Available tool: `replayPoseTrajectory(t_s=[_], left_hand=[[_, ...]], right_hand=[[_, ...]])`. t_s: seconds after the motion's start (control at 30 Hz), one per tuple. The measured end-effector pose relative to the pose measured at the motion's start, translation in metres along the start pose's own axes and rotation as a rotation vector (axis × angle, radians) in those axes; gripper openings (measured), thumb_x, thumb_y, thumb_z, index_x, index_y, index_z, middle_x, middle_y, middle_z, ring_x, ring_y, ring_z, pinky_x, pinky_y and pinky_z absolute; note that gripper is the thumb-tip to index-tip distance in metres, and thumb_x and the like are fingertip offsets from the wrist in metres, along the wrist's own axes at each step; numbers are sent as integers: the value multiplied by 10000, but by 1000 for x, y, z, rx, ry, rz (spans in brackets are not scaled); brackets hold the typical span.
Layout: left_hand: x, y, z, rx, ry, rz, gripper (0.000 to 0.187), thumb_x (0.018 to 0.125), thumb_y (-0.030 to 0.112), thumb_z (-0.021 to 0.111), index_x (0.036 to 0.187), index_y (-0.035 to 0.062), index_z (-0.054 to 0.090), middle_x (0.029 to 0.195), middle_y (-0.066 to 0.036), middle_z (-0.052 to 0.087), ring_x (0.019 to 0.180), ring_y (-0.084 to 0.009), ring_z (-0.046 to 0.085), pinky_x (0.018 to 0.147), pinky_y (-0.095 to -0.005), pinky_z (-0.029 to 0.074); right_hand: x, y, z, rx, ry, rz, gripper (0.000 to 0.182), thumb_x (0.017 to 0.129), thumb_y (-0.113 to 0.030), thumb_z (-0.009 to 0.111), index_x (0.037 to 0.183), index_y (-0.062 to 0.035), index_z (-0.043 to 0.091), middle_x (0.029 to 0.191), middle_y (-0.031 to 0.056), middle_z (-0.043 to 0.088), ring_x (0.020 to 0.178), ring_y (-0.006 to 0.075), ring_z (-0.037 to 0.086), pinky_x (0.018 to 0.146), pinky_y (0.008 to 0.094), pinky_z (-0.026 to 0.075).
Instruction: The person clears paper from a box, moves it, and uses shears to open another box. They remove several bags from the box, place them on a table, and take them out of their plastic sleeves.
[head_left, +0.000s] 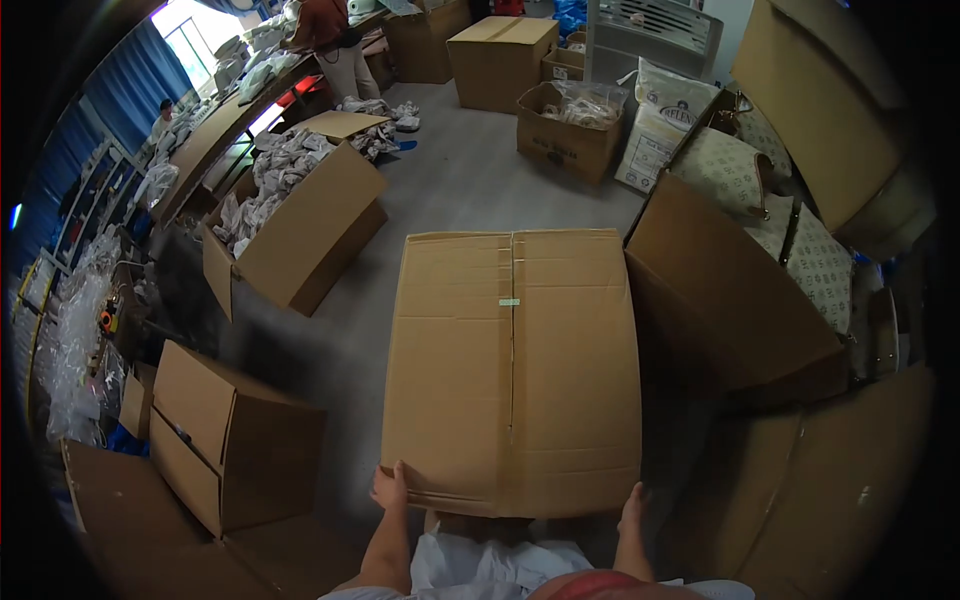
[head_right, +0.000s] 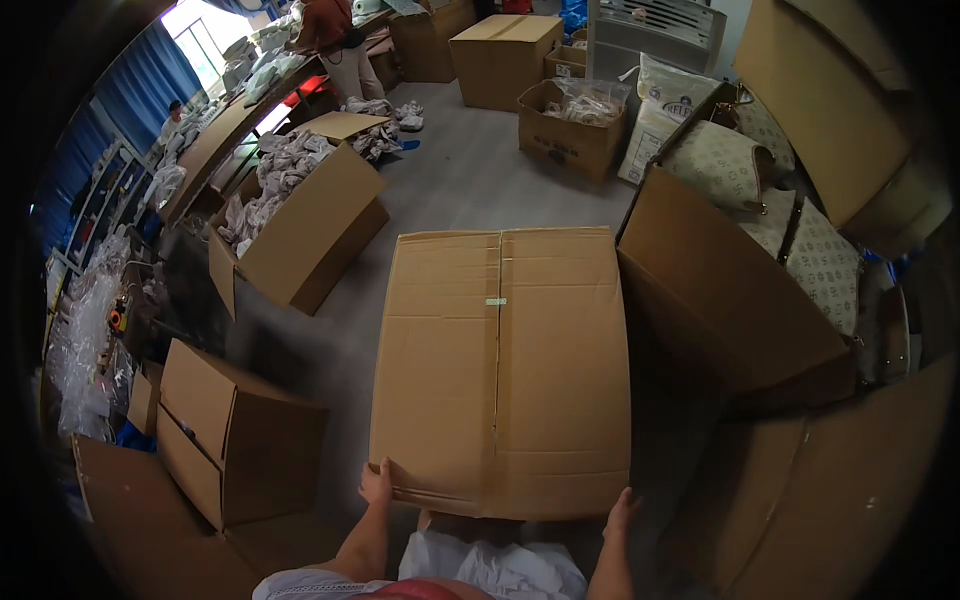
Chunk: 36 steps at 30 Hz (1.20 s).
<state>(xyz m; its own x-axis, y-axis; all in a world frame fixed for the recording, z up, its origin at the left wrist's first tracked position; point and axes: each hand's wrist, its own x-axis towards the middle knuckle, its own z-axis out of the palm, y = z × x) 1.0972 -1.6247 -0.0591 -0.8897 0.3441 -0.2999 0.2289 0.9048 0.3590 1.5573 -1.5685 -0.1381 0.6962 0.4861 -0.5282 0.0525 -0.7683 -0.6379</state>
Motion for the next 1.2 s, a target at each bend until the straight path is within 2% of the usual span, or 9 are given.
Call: replayPoseTrajectory(t_s=[0.07,0.1,0.17,0.27,0.37,0.63,0.87,0.93,1.2], left_hand=[[5,-3,-8,123,2,-126,649,748,555,485,1171,65,458,1167,-140,496,1075,-326,464,883,-409,373],[12,-8,-10,100,-86,-134,685,730,589,478,1158,55,469,1159,-148,498,1073,-320,467,874,-424,377],[12,-11,-4,72,-180,-144,722,713,623,471,1145,45,481,1152,-156,499,1071,-314,469,865,-439,380],[5,-21,8,132,-9,-87,736,709,646,464,1095,20,503,1076,-168,533,1034,-321,490,852,-459,379],[-5,-28,18,193,36,-70,749,716,666,435,1045,-2,514,1018,-171,549,993,-327,508,824,-467,386],[-132,-46,54,135,131,-173,602,779,572,445,943,-2,526,987,-161,546,945,-325,519,784,-454,394],[-249,-64,117,-454,201,-283,572,778,407,583,1121,-21,421,1040,-191,494,966,-310,498,809,-422,419],[-261,-40,128,-966,417,-813,783,738,461,617,1242,-17,256,1204,-181,391,1051,-285,450,869,-397,404],[-224,-26,119,-1104,413,-1132,770,760,477,583,1244,-3,226,1215,-155,395,1031,-273,472,876,-380,428]], right_hand=[[4,4,-6,82,-315,-44,638,866,-475,388,1266,7,265,1262,123,369,1111,275,408,975,335,304],[5,5,-11,70,-319,-50,638,866,-475,388,1266,7,265,1262,123,369,1111,275,408,975,335,304],[3,-1,-14,75,-398,12,605,850,-525,363,1242,-70,293,1233,106,385,1091,287,424,865,423,362],[2,-10,-17,71,-512,113,564,825,-600,325,1207,-184,336,1190,81,410,1060,306,448,699,554,450],[19,-8,-17,47,-452,50,502,866,-518,338,1170,-122,386,1098,94,468,963,263,497,607,439,499],[127,-55,-45,-275,-539,-114,546,855,-548,307,1200,-128,361,1186,126,422,1041,329,456,709,540,466],[168,-138,-52,-395,-661,-114,571,860,-559,271,1250,-145,311,1237,123,390,1108,324,413,816,588,380],[174,-146,-48,-333,-732,-19,574,854,-560,300,1257,-152,318,1246,114,390,1119,315,408,834,580,365],[168,-162,-47,-290,-867,188,660,774,-546,512,1232,-92,369,1230,99,426,1130,288,408,858,579,332]])
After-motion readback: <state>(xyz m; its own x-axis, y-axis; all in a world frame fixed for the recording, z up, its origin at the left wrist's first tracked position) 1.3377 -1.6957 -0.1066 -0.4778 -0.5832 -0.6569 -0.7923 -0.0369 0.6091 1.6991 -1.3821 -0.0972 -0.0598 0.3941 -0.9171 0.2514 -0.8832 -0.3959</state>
